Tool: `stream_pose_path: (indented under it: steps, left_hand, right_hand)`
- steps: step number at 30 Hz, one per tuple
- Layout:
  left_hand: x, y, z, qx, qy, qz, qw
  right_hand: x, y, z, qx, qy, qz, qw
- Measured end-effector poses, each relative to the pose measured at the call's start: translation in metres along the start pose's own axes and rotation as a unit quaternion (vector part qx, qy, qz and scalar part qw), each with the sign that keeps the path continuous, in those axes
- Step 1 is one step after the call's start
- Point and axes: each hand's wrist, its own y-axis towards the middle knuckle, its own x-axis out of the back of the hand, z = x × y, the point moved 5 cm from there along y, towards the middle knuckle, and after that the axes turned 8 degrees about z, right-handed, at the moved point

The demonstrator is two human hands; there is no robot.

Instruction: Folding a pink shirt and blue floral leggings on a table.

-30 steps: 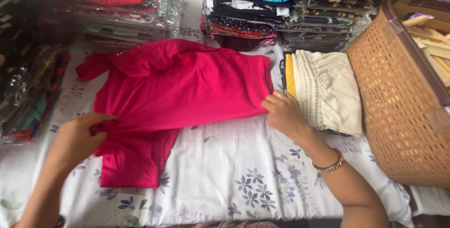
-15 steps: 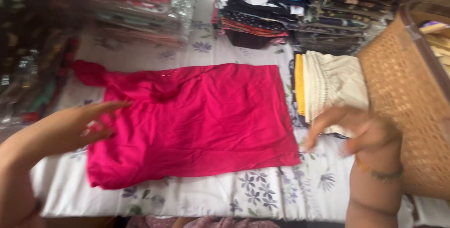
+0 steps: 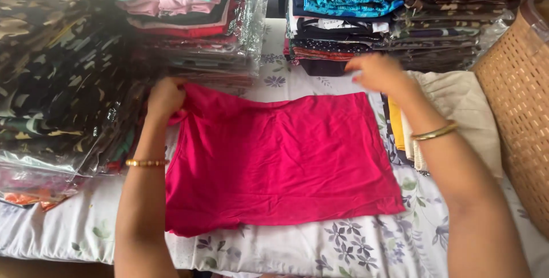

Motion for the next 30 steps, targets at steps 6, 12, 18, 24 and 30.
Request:
stream_pose_path:
  steps: [6, 12, 18, 24, 30]
  left_hand:
    - [-0.057, 0.074, 0.075, 0.141, -0.249, 0.044, 0.957]
    - [-0.088, 0.091, 0.113, 0.129, -0.142, -0.022, 0.981]
    - [-0.049, 0.057, 0.072, 0.073, -0.007, -0.043, 0.996]
    - [-0.025, 0.024, 0.063, 0.018, 0.203, 0.054, 0.977]
    - [0.015, 0.018, 0.062, 0.056, 0.018, -0.070, 0.996]
  right_hand:
    - [-0.087, 0.024, -0.031, 0.035, -0.002, 0.096, 0.995]
    - [-0.088, 0.013, -0.053, -0.071, 0.176, 0.125, 0.974]
    - [-0.073, -0.016, -0.035, -0.015, 0.106, -0.013, 0.994]
    - [-0.054, -0.064, 0.029, 0.047, -0.055, -0.046, 0.996]
    - [-0.064, -0.054, 0.018, 0.045, -0.063, -0.036, 0.996]
